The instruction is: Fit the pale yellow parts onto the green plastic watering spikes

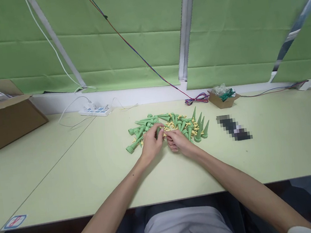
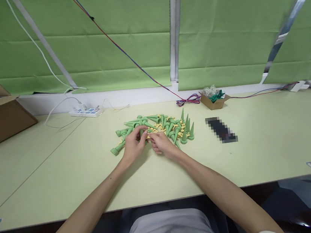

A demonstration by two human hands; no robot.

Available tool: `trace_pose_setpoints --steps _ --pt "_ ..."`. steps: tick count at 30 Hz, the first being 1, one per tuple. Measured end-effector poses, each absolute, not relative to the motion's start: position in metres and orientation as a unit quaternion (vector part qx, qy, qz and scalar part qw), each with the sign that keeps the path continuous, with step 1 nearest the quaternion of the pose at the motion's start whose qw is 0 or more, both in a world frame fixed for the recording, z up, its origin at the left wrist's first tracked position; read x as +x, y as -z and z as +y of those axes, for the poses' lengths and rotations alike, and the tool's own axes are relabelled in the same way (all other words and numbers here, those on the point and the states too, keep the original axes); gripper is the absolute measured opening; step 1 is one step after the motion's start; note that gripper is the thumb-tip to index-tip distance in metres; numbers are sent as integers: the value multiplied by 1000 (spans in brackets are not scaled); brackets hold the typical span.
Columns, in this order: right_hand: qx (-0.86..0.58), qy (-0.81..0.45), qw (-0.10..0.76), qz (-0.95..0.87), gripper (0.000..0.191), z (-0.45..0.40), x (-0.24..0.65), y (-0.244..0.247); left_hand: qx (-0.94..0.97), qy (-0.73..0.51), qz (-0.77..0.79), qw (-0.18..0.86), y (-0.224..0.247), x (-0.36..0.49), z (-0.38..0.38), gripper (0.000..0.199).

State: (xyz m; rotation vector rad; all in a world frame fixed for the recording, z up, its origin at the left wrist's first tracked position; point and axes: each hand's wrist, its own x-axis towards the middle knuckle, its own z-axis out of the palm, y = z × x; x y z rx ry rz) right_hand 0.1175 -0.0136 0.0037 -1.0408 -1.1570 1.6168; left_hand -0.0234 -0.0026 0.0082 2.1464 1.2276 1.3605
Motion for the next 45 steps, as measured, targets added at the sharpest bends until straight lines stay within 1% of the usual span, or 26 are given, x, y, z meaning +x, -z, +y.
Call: trace_pose_setpoints --steps 17,21,25,28,29,32,34,36,38,41,45 --pt "-414 -648 430 -472 43 -12 117 -2 755 -467 433 156 -8 -24 -3 19" --pt "-421 -626 440 -487 43 -10 117 2 757 -461 436 155 -8 -24 -4 26" --pt "-442 -602 445 -494 45 -8 118 4 768 -452 424 160 -7 -24 -4 41" --pt "-476 -545 447 -526 46 -5 120 7 774 -447 416 166 -6 -24 -4 49" --pt "-490 -504 448 -553 46 -3 121 8 774 -447 415 170 -6 -24 -4 52" --pt "-510 -331 478 -634 47 -1 125 8 770 -450 410 189 -5 -24 -5 59" --pt "-508 -251 505 -651 44 -1 128 6 772 -444 406 202 -5 -24 -5 65" --pt "-493 -236 525 -653 38 -4 130 2 775 -432 409 213 -5 -23 -6 69" --pt "-472 -248 531 -658 33 -8 130 -2 779 -416 414 222 -4 -23 -7 72" --pt "-467 -247 516 -674 28 -12 129 -4 790 -393 408 234 -2 -22 -7 74" --pt "-469 -232 495 -694 23 -14 126 -3 802 -373 396 244 -1 -23 -7 71"
